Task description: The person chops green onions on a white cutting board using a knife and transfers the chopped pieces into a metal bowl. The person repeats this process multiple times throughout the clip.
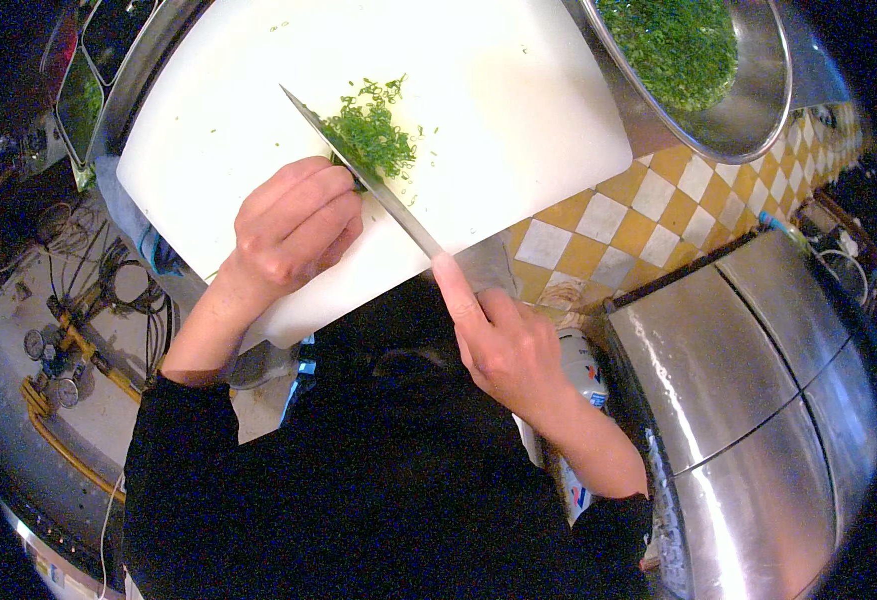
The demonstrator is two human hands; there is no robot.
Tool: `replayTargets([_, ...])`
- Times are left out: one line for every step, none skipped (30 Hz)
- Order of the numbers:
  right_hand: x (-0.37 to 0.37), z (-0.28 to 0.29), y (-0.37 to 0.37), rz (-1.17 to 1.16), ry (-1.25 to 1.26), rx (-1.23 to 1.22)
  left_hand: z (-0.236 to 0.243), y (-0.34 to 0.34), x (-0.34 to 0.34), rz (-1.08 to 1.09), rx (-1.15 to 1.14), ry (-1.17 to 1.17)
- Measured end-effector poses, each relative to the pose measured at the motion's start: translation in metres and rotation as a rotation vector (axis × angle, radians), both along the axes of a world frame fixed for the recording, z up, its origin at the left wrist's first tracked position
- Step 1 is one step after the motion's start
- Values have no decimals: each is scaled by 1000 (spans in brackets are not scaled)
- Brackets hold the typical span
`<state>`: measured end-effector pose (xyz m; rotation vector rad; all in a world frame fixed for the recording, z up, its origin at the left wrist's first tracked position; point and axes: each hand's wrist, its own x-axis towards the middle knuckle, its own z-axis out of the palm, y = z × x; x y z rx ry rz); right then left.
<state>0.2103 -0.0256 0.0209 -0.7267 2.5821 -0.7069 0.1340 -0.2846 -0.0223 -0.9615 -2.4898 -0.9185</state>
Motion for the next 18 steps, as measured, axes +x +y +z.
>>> replayTargets([-1,4,1,-5,-12,-16,-1,0,1,4,5,4])
replayTargets([-1,9,2,-9,-25,-34,-1,0,1,8,7,8])
replayTargets([1,14,4,-14,-38,-52,-2,0,1,8,7,19])
replayTargets([7,16,6,-18,-24,-59,-2,0,0,9,7,30])
replayTargets([14,20,11,-20,-12,-61,-2,1,0,11,12,40])
replayTargets([20,23,14,-23,1,-64,-2,2,0,12,11,42])
replayTargets([25,26,18,-14,-6,-44,-3,1,0,13,10,43])
replayTargets([28,29,21,-7,-12,-25,-3,1,0,12,9,45])
replayTargets([30,30,23,0,-18,-6,-3,1,0,11,9,41])
replayTargets([29,32,24,5,-35,-17,-2,1,0,10,9,36])
replayTargets([28,33,24,9,-51,-29,-2,1,0,8,7,32])
replayTargets([27,34,24,13,-68,-42,-2,1,0,10,9,33])
replayTargets([27,34,25,16,-62,-37,-3,1,1,11,10,34])
replayTargets([27,33,24,18,-56,-32,-3,1,1,12,12,35])
replayTargets([26,31,24,20,-50,-27,-3,1,0,7,15,29])
replayTargets([26,29,23,7,-47,-17,-2,0,0,3,18,23])
replayTargets([23,25,21,-6,-44,-5,-1,1,-1,-2,23,16])
replayTargets([20,21,19,-20,-40,7,-1,1,0,2,20,2])
